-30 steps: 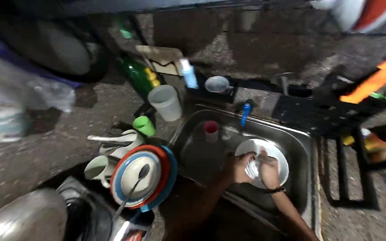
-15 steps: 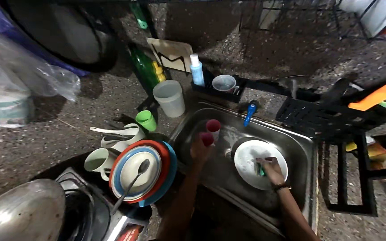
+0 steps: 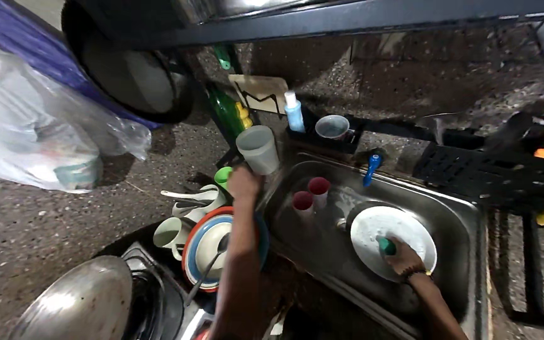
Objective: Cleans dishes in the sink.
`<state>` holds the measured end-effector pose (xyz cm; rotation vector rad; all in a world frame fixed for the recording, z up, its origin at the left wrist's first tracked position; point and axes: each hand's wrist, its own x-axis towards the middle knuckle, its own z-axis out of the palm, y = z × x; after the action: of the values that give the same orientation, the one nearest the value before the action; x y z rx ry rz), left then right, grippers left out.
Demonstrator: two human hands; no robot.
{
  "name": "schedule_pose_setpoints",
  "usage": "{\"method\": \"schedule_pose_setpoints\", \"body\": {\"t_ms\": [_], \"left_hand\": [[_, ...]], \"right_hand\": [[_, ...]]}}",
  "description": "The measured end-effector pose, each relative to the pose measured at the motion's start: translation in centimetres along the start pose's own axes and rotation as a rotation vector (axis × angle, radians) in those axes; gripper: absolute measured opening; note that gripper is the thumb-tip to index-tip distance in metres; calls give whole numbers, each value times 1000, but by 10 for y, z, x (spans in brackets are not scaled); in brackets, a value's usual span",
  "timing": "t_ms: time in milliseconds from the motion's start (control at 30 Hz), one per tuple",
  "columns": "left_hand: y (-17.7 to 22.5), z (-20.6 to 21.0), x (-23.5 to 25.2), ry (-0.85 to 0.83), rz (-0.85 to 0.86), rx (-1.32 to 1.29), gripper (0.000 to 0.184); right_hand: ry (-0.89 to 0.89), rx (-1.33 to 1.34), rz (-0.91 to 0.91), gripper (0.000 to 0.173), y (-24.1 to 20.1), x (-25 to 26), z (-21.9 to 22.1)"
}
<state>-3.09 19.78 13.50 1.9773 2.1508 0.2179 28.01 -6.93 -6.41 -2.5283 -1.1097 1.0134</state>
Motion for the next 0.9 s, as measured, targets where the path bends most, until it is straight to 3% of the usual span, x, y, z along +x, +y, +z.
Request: {"method": "schedule_pose_setpoints", "body": {"t_ms": [167, 267, 333, 500, 567, 733, 833, 900], "left_hand": [[-47, -10, 54, -67, -81, 231, 43], [-46, -4, 51, -86, -65, 341, 44], [-47, 2, 47, -87, -49, 371, 43], [-55, 3, 44, -48, 75, 374, 37], [-53, -10, 29, 10, 142, 309, 39], [-39, -38, -36, 174, 394, 58, 36], [-18, -25, -89, 152, 566, -48, 32], [1, 5, -124, 87, 659, -65, 27]], "right_hand": [[22, 24, -13, 65, -3, -2, -2], [165, 112, -24, 67, -3, -4, -7], [218, 137, -21, 60, -1, -4, -8], [125, 128, -23, 49, 4, -4, -10], [146, 119, -17, 51, 3, -6, -11], [173, 102, 46, 93, -2, -10, -14], [66, 33, 3, 87, -5, -10, -6], [55, 4, -16, 81, -5, -7, -1]]}}
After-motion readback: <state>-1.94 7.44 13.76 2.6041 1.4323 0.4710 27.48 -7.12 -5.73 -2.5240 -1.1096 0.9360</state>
